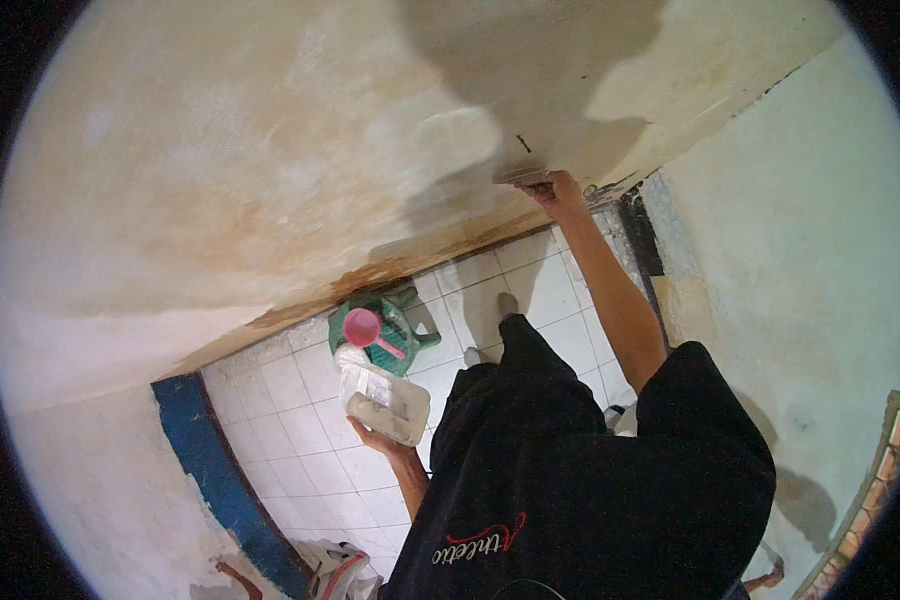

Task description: The person applies a white compound to the ceiling and walls using a putty knife, repeatedly taking more compound from a plastic container.

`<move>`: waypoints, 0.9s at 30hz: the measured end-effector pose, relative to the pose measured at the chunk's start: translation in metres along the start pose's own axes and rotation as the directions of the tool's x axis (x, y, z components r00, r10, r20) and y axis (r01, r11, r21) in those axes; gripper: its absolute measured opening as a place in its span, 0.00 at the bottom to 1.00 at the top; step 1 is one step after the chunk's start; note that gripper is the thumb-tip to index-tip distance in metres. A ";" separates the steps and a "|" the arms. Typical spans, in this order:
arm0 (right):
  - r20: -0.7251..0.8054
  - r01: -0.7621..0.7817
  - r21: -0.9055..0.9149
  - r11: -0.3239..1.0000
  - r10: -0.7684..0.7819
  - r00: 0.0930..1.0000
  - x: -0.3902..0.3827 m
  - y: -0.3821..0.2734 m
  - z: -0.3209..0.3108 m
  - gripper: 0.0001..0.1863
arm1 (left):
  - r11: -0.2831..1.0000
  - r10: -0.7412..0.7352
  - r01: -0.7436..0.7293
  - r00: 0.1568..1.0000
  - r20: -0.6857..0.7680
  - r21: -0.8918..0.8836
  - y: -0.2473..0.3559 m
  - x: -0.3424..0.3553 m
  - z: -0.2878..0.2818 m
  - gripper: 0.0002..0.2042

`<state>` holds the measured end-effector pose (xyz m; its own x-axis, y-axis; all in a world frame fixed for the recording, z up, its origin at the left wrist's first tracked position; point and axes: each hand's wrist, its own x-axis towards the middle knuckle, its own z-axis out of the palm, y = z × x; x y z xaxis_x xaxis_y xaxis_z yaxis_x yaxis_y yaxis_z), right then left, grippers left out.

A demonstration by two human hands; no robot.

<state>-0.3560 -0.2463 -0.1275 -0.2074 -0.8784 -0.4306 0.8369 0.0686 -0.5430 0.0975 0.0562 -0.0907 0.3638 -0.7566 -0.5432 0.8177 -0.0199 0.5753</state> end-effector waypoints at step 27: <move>0.335 0.242 -0.254 0.936 -0.149 0.930 -0.175 -0.076 0.019 0.13 | 0.963 -0.049 0.114 0.965 0.257 -0.244 0.013 0.016 0.005 0.31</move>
<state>-0.3737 -0.1070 0.0030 -0.1481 -0.9859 -0.0780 0.6049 -0.0279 -0.7958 0.1115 0.0406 -0.0885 0.1963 -0.8971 -0.3959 0.9379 0.0540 0.3428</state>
